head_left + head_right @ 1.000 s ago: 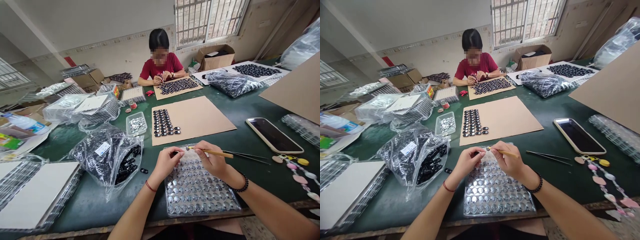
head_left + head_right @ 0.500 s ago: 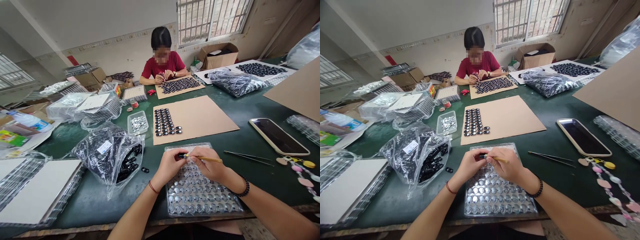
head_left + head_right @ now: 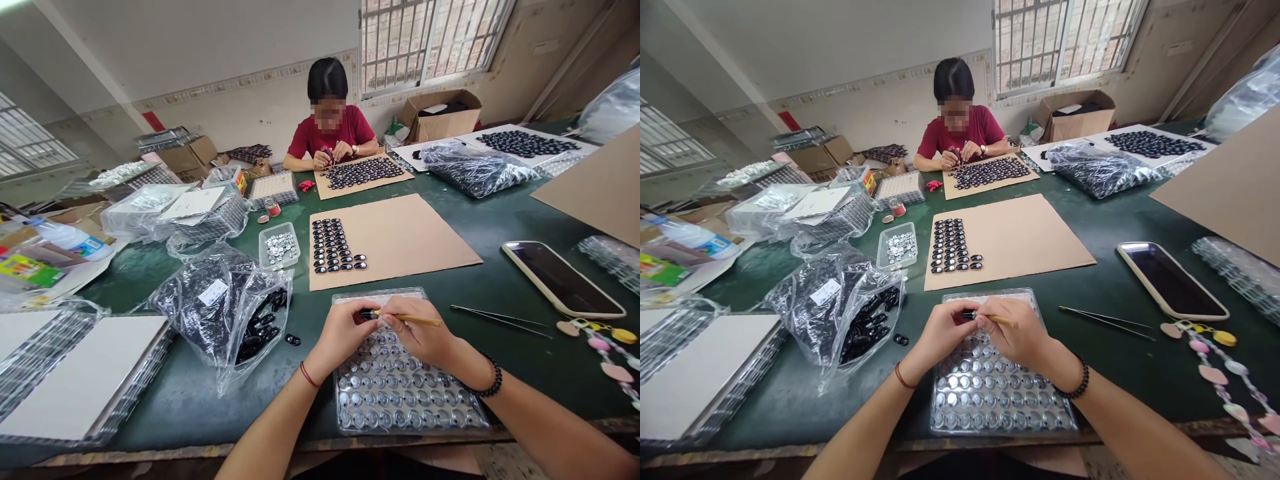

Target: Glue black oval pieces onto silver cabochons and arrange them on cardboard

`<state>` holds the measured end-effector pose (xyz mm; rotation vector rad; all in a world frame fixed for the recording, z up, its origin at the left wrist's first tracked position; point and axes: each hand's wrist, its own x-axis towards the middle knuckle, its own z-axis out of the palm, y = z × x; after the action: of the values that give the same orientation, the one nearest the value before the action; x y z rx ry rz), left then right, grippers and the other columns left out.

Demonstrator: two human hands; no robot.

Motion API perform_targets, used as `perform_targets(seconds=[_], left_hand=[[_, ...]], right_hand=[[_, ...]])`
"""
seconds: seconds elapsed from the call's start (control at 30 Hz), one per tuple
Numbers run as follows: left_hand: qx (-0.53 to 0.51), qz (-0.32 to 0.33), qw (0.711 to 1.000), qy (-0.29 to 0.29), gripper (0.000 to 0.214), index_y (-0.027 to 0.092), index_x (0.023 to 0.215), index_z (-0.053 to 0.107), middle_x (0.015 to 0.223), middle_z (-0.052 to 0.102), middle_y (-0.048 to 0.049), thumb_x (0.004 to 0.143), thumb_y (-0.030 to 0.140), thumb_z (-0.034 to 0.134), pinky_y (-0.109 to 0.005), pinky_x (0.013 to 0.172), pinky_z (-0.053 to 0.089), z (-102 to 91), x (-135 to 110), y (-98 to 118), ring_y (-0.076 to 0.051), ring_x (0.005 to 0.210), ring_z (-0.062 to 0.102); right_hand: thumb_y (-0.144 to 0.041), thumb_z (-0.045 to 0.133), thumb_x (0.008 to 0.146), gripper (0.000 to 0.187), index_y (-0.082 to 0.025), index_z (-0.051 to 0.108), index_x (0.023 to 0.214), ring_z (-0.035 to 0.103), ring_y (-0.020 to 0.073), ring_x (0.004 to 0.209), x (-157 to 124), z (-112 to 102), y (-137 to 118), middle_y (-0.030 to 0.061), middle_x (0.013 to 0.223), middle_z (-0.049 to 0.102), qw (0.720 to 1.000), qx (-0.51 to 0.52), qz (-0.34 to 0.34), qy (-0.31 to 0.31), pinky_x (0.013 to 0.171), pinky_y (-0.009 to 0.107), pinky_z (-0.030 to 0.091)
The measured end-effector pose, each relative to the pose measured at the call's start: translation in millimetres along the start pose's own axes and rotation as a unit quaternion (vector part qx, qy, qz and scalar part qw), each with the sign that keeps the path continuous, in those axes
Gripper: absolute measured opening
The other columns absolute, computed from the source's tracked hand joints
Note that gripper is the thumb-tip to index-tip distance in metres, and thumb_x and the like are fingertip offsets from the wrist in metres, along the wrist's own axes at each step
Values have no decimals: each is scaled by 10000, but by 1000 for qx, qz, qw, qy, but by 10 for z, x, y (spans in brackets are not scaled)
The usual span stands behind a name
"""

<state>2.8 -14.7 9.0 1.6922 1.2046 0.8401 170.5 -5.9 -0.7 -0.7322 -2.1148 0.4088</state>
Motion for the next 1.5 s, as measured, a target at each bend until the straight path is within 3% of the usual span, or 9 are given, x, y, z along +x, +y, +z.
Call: perform_targets(seconds=[0.57, 0.67, 0.77, 0.9, 0.97, 1.1, 1.33, 1.47, 1.5], left_hand=[[35, -9, 997, 69, 296, 155, 889, 675, 611, 592, -9, 681, 362, 642, -214, 500, 387, -88, 8, -42, -101, 523, 476], [141, -8, 975, 172, 291, 181, 914, 673, 620, 607, -5, 709, 378, 610, -225, 525, 393, -410, 127, -12, -116, 535, 499], [324, -2, 904, 277, 291, 216, 981, 650, 734, 656, -26, 764, 383, 552, -252, 625, 417, -939, 389, 0, -151, 638, 565], [572, -89, 797, 174, 274, 166, 1039, 617, 929, 658, -123, 805, 252, 505, -313, 755, 412, -1531, 783, -65, -244, 887, 588], [597, -117, 782, 137, 189, 112, 894, 658, 869, 657, -166, 777, 150, 515, -327, 752, 416, -1658, 894, -125, -267, 886, 592], [602, -131, 779, 120, 167, 81, 705, 657, 772, 649, -190, 742, 43, 498, -323, 736, 431, -1704, 931, -249, -258, 842, 610], [583, -114, 795, 121, 188, 56, 818, 667, 862, 657, -214, 734, 37, 500, -389, 782, 434, -1760, 882, -206, -305, 893, 605], [527, -52, 835, 147, 284, 203, 1066, 609, 1000, 663, -74, 810, 266, 505, -292, 804, 445, -1290, 658, -41, -197, 912, 602], [431, -22, 887, 165, 286, 204, 1050, 619, 953, 676, -56, 797, 301, 527, -262, 748, 464, -1086, 562, -23, -173, 826, 618]], right_hand=[[-310, 412, 891, 198, -170, 514, 795, 423, 65, 394, 2, 4, 35, -15, 606, 493, 934, 251, 194, 166, 372, 204, 349], [-313, 419, 887, 195, -173, 517, 795, 421, 69, 401, -13, 16, 52, -13, 603, 493, 937, 245, 188, 164, 370, 205, 346], [-311, 415, 888, 193, -174, 519, 800, 411, 72, 407, -33, 29, 63, -12, 601, 485, 941, 242, 178, 155, 378, 210, 348], [-307, 409, 891, 201, -171, 524, 797, 409, 70, 413, -29, 30, 68, -10, 617, 481, 948, 222, 176, 147, 391, 211, 351], [-307, 403, 892, 213, -171, 526, 782, 419, 69, 420, -15, 25, 74, -5, 633, 486, 952, 210, 173, 140, 390, 206, 351], [-314, 389, 895, 236, -171, 519, 760, 429, 70, 421, 4, 20, 91, 0, 636, 492, 957, 196, 165, 133, 383, 200, 350], [-311, 378, 898, 239, -177, 506, 748, 430, 71, 425, 5, 42, 93, 1, 640, 493, 964, 178, 160, 114, 399, 201, 352], [-301, 364, 903, 238, -184, 497, 744, 430, 76, 434, -5, 30, 84, 0, 639, 492, 968, 158, 157, 116, 420, 210, 358], [-294, 364, 904, 231, -186, 496, 749, 435, 79, 441, -11, 23, 84, 0, 639, 492, 968, 152, 153, 125, 428, 213, 361]])
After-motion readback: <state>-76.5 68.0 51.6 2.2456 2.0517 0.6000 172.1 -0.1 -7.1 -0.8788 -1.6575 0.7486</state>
